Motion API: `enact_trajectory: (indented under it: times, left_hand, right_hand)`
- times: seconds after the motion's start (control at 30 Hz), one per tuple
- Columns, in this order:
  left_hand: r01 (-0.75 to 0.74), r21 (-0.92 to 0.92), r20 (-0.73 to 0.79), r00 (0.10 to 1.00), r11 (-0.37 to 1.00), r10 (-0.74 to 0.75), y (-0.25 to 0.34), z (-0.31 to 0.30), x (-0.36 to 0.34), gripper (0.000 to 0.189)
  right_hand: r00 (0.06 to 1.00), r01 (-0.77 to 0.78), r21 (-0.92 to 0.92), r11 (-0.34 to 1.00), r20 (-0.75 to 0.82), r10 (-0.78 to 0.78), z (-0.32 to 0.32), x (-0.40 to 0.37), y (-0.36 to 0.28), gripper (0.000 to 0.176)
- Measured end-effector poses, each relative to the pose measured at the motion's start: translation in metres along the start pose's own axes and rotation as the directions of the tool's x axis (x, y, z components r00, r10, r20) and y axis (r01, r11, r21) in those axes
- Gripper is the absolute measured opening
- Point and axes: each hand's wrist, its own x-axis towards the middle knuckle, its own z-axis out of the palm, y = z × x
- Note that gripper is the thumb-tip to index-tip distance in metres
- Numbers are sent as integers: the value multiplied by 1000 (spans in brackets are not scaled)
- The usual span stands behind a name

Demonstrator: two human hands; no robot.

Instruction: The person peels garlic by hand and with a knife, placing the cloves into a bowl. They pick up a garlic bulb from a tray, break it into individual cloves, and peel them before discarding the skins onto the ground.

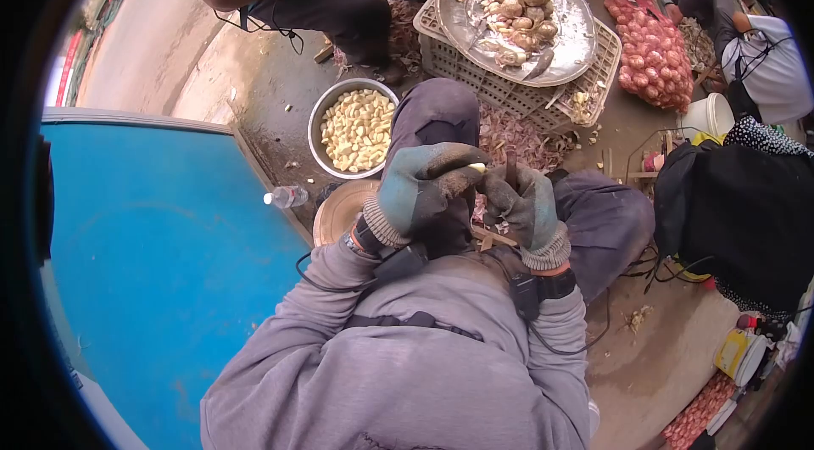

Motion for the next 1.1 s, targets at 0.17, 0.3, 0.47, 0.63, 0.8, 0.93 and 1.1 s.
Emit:
enact_trajectory:
  times: [0.17,0.3,0.47,0.63,0.8,0.93,1.1]
  left_hand:
    - [225,-80,-313,919,971,-239,-2,-58,-2,21]
    - [369,-107,-499,783,923,-371,-82,-133,-7,28]
    - [397,-394,-564,608,829,-559,-129,-171,-19,47]
    - [115,-694,-522,600,711,-607,-124,-169,-25,59]
    - [-225,-946,-307,854,232,-420,-95,-149,-5,51]
    - [-137,-981,-184,876,137,-445,-23,-85,22,18]
    - [27,-1000,28,986,-9,-162,-37,-28,34,43]
  right_hand:
    - [997,-42,-35,999,-69,39,-29,1,19,32]
    - [995,-35,-84,996,-94,27,-49,1,22,41]
    - [994,-36,-146,989,-110,20,-42,2,27,36]
    - [994,-96,-181,979,-64,86,-32,-2,9,29]
    - [994,-112,-102,988,-26,110,-34,-3,8,26]
    - [1000,-19,-177,984,-28,14,-3,-9,-30,23]
    - [990,65,-133,989,-117,-80,40,-16,-73,16]
